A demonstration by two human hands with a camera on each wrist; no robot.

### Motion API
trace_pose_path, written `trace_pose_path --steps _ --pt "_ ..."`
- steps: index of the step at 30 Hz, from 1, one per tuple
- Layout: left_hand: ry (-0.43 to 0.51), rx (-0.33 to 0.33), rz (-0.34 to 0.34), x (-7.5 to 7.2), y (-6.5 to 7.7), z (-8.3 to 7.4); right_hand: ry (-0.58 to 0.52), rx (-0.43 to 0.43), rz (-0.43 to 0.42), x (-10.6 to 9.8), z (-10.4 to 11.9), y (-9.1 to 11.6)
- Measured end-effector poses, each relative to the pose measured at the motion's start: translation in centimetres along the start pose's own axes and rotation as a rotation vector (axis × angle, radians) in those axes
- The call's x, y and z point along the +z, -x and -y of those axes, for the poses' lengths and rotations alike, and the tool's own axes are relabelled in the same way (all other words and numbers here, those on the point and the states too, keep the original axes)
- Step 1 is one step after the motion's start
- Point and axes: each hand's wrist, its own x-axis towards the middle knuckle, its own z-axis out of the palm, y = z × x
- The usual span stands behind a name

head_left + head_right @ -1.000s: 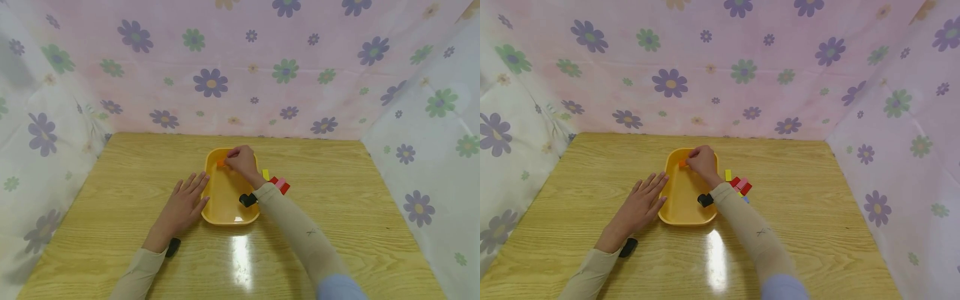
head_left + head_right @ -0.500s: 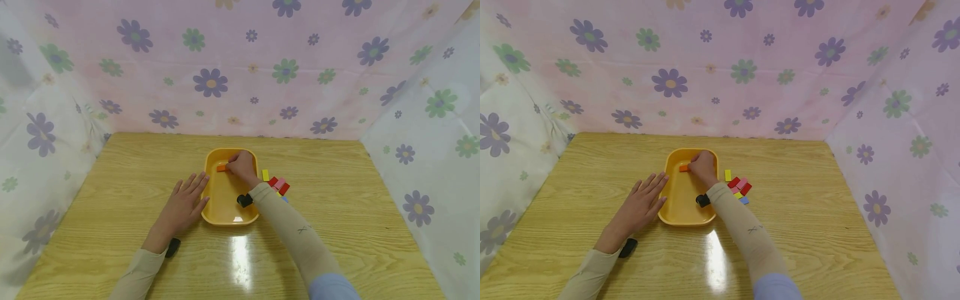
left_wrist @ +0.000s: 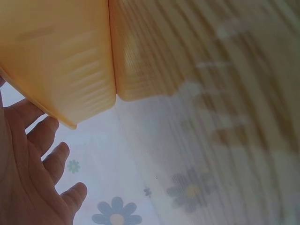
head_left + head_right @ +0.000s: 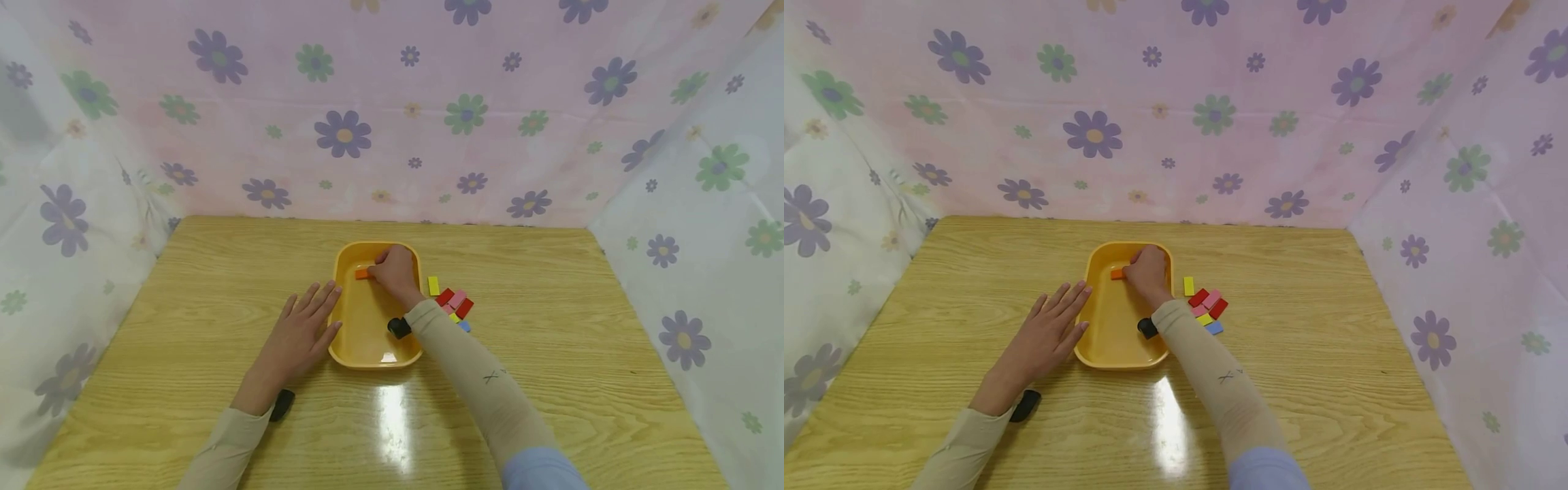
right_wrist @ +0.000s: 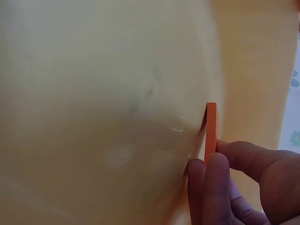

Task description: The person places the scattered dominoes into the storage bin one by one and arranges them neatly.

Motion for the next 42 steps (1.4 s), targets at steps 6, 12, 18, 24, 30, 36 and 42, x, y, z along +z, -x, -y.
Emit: trace_pose_path --steps 6,12,18,24,30,36,42 --pt "-0.013 0.014 -0.024 0.1 0.0 0.0 0.093 -0.016 -0.03 0.0 0.1 -0.1" --pt "-0.011 0.019 -0.041 0.1 0.1 0.0 0.078 -0.023 -0.019 0.2 -0.1 -0.3" --pt "-0.01 0.009 -0.018 0.1 0.1 -0.1 0.063 -0.02 -0.013 -0.2 0.1 -0.1" --pt "-0.013 0.007 -0.02 -0.1 0.1 -0.2 0.057 0.025 0.021 -0.3 0.1 -0.1" --pt "-0.02 0.004 -0.021 -0.1 0.1 -0.2 0.017 0.057 0.088 -1.0 0.3 0.1" --pt "-0.013 0.0 -0.016 0.0 0.1 -0.2 -0.126 0.126 0.199 -3.3 1.8 1.3" --pt "-0.006 -0.008 -0.009 0.0 0.1 -0.2 -0.272 0.067 0.3 -6.2 2.6 2.2"
